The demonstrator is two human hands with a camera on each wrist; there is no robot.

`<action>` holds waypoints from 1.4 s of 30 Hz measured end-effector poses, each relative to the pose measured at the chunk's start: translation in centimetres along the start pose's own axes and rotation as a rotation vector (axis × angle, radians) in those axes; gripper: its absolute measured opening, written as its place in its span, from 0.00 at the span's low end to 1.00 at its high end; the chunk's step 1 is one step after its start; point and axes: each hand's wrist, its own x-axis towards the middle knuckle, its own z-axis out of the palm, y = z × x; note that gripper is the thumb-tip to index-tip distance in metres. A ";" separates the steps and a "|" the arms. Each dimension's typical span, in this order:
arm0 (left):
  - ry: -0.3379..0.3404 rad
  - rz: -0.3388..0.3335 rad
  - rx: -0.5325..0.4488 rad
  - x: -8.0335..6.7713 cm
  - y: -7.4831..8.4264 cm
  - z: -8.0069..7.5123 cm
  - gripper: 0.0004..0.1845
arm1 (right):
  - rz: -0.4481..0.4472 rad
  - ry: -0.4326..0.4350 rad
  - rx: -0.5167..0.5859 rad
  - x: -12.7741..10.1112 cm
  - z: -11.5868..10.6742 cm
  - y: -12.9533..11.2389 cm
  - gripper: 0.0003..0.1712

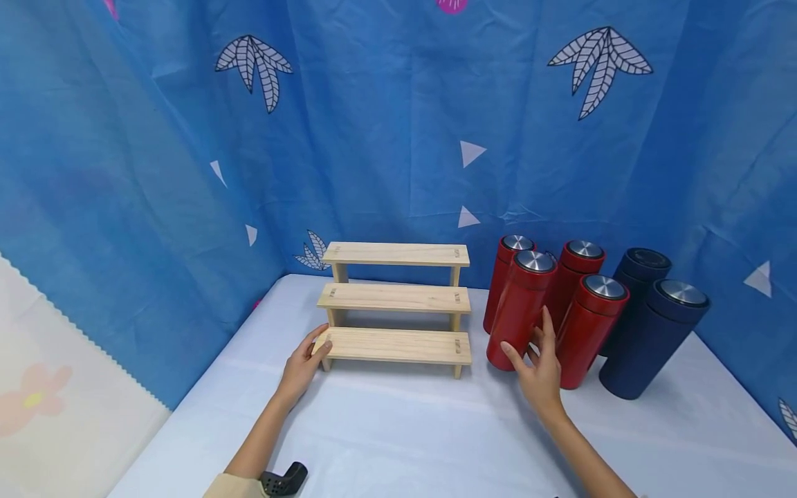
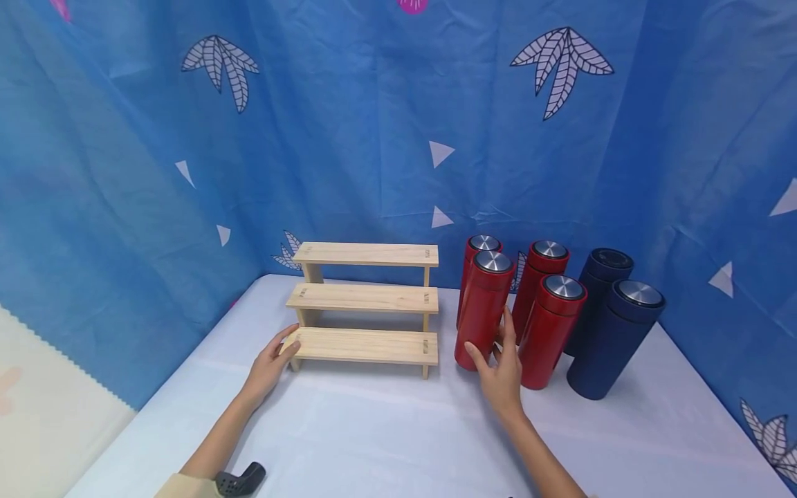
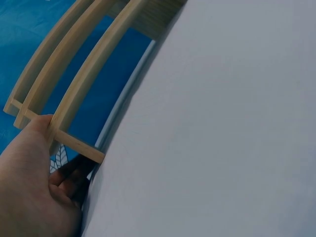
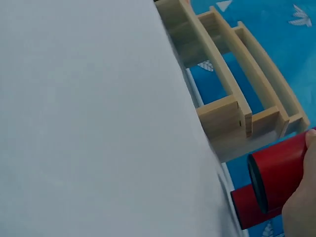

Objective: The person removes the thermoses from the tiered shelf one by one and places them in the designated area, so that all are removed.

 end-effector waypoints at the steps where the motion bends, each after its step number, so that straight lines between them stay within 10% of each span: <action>1: 0.001 0.000 0.001 0.0 0.0 0.0 0.31 | 0.011 -0.011 0.004 -0.1 0.0 0.2 0.58; 28: -0.001 0.014 0.019 0.3 0.2 0.0 0.31 | -0.068 -0.038 -0.013 -1.1 0.1 -0.9 0.55; 42: -0.001 0.005 0.031 -0.1 0.0 -0.1 0.31 | -0.102 -0.020 -0.050 -1.2 0.8 3.7 0.60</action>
